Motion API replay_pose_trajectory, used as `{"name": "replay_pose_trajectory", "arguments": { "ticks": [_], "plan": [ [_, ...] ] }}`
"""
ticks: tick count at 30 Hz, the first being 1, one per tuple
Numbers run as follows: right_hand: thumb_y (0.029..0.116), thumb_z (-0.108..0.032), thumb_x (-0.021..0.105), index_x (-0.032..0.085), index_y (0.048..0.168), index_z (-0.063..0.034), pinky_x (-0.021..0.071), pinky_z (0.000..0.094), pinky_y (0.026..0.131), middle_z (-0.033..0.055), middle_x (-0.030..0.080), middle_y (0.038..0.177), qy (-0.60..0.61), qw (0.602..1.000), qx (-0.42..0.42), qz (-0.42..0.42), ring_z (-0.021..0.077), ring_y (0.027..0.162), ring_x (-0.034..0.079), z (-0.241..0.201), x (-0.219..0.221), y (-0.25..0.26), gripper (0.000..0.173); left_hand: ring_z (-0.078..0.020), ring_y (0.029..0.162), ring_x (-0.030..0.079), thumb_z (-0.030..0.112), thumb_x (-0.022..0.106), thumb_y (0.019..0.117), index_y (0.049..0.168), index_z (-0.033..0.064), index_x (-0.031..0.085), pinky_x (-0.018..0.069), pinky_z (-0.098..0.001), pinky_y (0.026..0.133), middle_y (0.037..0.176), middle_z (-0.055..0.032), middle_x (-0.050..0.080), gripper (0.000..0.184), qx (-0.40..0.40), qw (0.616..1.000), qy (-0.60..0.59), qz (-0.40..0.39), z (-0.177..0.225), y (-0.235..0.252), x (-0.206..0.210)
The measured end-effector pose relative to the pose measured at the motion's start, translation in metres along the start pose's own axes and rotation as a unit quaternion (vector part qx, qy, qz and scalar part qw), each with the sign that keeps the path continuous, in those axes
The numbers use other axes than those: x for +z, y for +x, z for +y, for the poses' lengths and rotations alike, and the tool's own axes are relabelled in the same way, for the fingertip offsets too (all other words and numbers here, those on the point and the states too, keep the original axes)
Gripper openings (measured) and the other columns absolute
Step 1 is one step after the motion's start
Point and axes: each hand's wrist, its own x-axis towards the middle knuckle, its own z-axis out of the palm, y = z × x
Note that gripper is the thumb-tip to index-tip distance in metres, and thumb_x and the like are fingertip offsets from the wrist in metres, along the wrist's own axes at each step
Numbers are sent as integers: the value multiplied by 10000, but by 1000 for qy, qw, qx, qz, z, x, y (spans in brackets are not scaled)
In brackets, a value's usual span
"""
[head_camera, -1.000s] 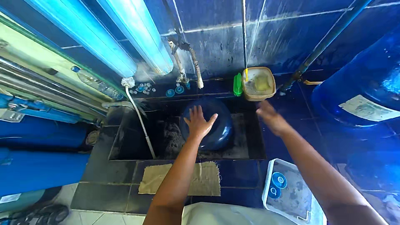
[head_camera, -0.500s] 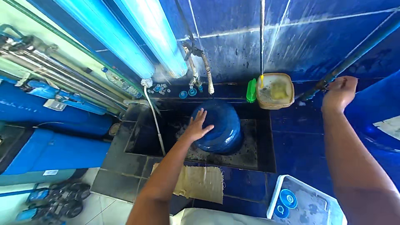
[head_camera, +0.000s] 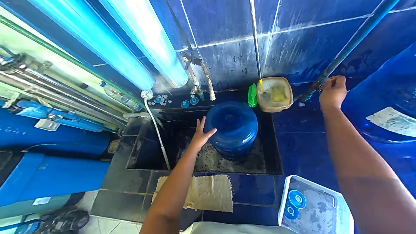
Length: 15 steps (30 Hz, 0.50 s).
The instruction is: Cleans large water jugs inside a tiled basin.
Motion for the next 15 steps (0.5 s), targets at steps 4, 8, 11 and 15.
{"name": "replay_pose_trajectory", "arguments": {
  "ticks": [4,8,11,15],
  "plan": [
    [1075,-304,485,581,1327,-22,486,565,1003,238,674,1192,-19,1000,1,-4,366,1132,656,0,-5,2,390,-361,1455,411,397,670,988,1622,69,227,360,-565,1171,1608,-225,360,840,-106,991,-22,72,22,44,30],
    [1074,-306,494,596,1307,-28,497,536,997,213,694,1161,-15,1000,-16,-10,330,1102,674,5,-7,2,377,-356,1382,505,455,522,1059,1518,64,452,382,-574,1147,1475,-216,534,607,-71,993,89,39,33,81,31],
    [1076,-278,508,599,1311,-6,511,490,991,206,703,1137,18,999,-41,-18,296,1068,684,12,-11,7,370,-323,1393,503,430,567,1046,1490,77,503,371,-549,1169,1478,-189,545,570,8,992,122,-30,40,96,24],
    [1118,-275,347,445,1364,59,585,312,854,111,657,1047,272,957,90,46,132,887,681,55,1,26,426,-264,1408,494,352,686,991,1477,102,538,367,-495,1188,1502,-127,543,566,86,983,123,-101,45,92,19]
  ]
}}
